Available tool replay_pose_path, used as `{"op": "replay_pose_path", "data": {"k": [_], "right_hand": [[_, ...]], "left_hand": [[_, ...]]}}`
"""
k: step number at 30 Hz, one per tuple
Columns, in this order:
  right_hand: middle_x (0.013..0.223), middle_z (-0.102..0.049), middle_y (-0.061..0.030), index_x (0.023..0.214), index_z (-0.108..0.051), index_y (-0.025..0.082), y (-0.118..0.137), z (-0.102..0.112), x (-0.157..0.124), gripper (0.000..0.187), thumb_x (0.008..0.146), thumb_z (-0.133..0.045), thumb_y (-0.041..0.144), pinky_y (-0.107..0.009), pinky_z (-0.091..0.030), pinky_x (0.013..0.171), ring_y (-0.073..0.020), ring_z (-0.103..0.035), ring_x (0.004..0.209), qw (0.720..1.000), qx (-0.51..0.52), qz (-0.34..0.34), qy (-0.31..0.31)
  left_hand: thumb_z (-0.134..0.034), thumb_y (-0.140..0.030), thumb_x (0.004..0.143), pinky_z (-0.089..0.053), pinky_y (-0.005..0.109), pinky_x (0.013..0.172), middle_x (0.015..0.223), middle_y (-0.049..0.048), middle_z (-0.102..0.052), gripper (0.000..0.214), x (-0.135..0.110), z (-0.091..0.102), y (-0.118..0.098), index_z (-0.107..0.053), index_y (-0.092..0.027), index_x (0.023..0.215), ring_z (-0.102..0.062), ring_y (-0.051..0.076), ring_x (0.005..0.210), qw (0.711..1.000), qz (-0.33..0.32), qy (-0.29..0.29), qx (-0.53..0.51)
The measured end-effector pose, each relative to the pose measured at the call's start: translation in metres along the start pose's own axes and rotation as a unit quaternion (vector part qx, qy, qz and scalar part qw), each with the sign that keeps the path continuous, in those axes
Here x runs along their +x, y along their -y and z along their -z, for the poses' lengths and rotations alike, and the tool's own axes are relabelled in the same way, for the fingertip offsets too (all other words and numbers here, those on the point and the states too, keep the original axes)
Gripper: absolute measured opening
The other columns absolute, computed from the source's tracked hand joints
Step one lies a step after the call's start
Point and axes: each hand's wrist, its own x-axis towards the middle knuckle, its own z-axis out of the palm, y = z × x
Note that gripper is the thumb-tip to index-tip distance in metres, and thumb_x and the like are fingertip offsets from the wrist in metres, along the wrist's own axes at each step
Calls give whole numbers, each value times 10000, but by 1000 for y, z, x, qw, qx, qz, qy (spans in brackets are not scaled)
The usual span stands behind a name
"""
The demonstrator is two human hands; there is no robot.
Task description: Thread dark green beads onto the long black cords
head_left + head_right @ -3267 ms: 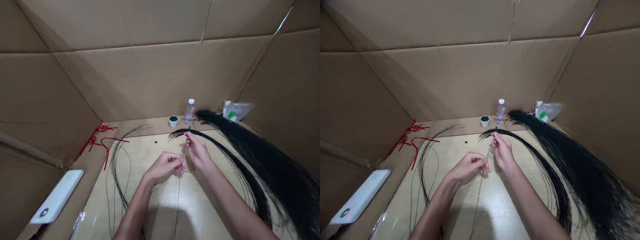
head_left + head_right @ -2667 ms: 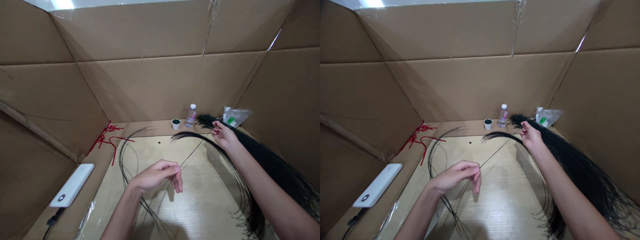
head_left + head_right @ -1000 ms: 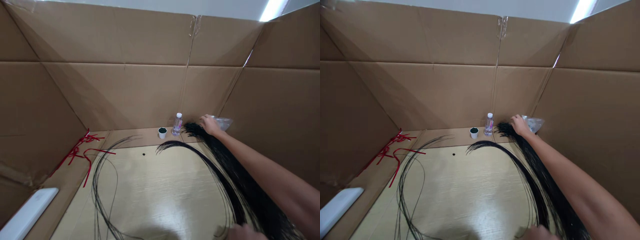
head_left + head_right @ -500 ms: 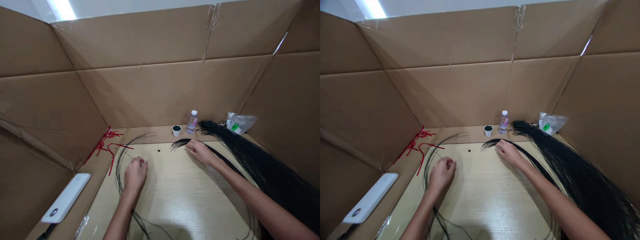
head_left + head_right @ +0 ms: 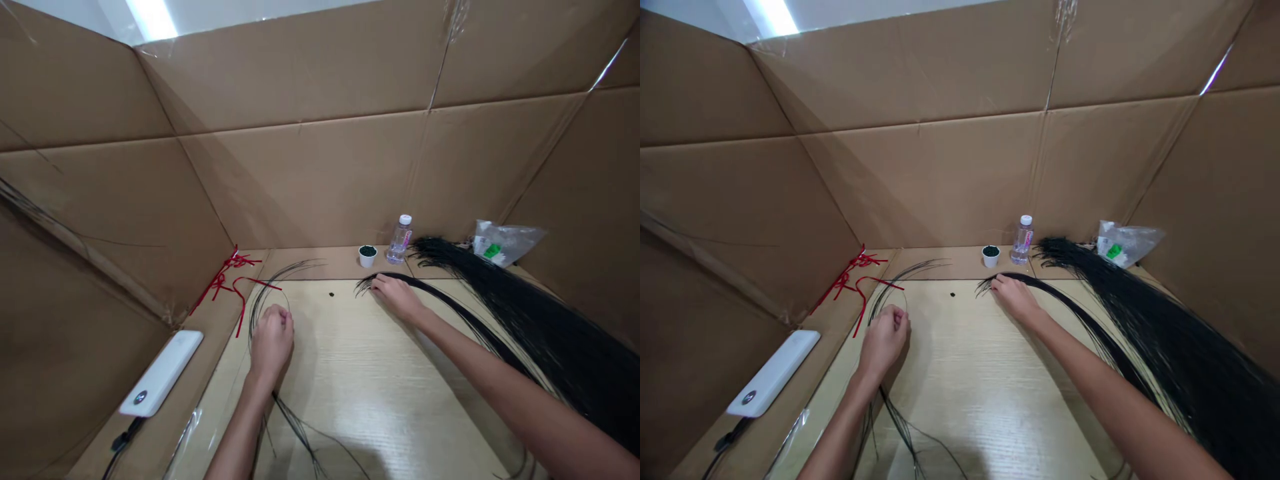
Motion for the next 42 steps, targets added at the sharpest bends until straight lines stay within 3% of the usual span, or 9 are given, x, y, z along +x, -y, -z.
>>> {"op": "replay_pose_path", "data": {"k": [3, 6, 14, 18, 25, 29, 33, 35, 42], "right_hand": [[1162, -726, -88, 1133, -764, 250, 3, 1, 3, 265, 1117, -500, 266, -298, -462, 769, -247, -717, 984, 1000, -16, 9, 5], [1166, -725, -85, 1116, -763, 250, 6, 0, 6, 285, 1135, -481, 285, -297, -460, 768, -247, -721, 987, 999, -34, 20, 13], [1192, -707, -104, 1169, -725, 249, 15, 9, 8, 217, 1085, -536, 182, -300, -447, 760, -262, -699, 995, 995, -72, 61, 31], [1228, -703, -113, 1186, -726, 244, 22, 12, 7, 268, 1051, -536, 111, -300, -441, 763, -265, -696, 1002, 993, -66, 89, 29], [1153, -715, -98, 1089, -721, 228, 30, 2, 5, 199, 1047, -550, 136, -282, -451, 753, -224, -696, 914, 996, -23, 80, -15], [939, -705, -80, 985, -676, 217, 15, 9, 13, 182, 1074, -531, 282, -326, -513, 764, -234, -683, 818, 953, 195, 6, -233], [862, -676, -32, 1059, -590, 227, -11, 42, 36, 237, 1105, -449, 412, -310, -560, 670, -197, -688, 711, 883, 300, -55, -356], [893, -699, -26, 1012, -574, 230, -20, 72, 49, 218, 1051, -574, 445, -294, -575, 642, -184, -723, 717, 811, 396, -56, -426], [912, -707, -1, 1011, -584, 237, 2, 223, 44, 177, 1048, -683, 380, -309, -623, 683, -140, -749, 720, 703, 368, 93, -601]], "left_hand": [[-480, -299, 1039, -489, 347, 777, 960, 90, -754, 187, -14, 6, -11, -640, -213, 999, -712, 251, 853, 992, -45, -23, -120], [-517, -276, 1010, -475, 333, 742, 871, 55, -723, 132, -40, 1, -25, -635, -221, 990, -686, 232, 770, 978, -61, 34, -198], [-581, -98, 916, -372, 345, 731, 988, 102, -732, 125, -100, -3, -47, -603, -220, 898, -693, 267, 872, 965, -46, 253, -42], [-675, -262, 947, -390, 350, 749, 1062, 123, -740, 69, -79, -2, -59, -649, -205, 978, -703, 298, 945, 971, -59, 228, -43], [-632, -340, 1055, -480, 330, 827, 1204, 175, -769, 229, -5, -52, -96, -715, -144, 1139, -751, 296, 1067, 991, -16, 131, 8], [-493, -206, 1099, -507, 337, 868, 1208, 203, -775, 270, 12, -61, -94, -737, -107, 1157, -757, 304, 1108, 990, -10, 140, 26], [-444, -129, 1088, -523, 346, 862, 1212, 239, -763, 312, 11, -59, -85, -740, -66, 1165, -766, 312, 1084, 989, -13, 146, 31], [-453, -89, 1069, -522, 335, 870, 1201, 242, -759, 301, 9, -58, -82, -735, -57, 1167, -768, 303, 1077, 989, -15, 144, 33], [-459, -90, 1070, -528, 338, 875, 1155, 241, -746, 252, 5, -55, -75, -668, -53, 1206, -774, 306, 1062, 993, -3, 116, 23]]}}
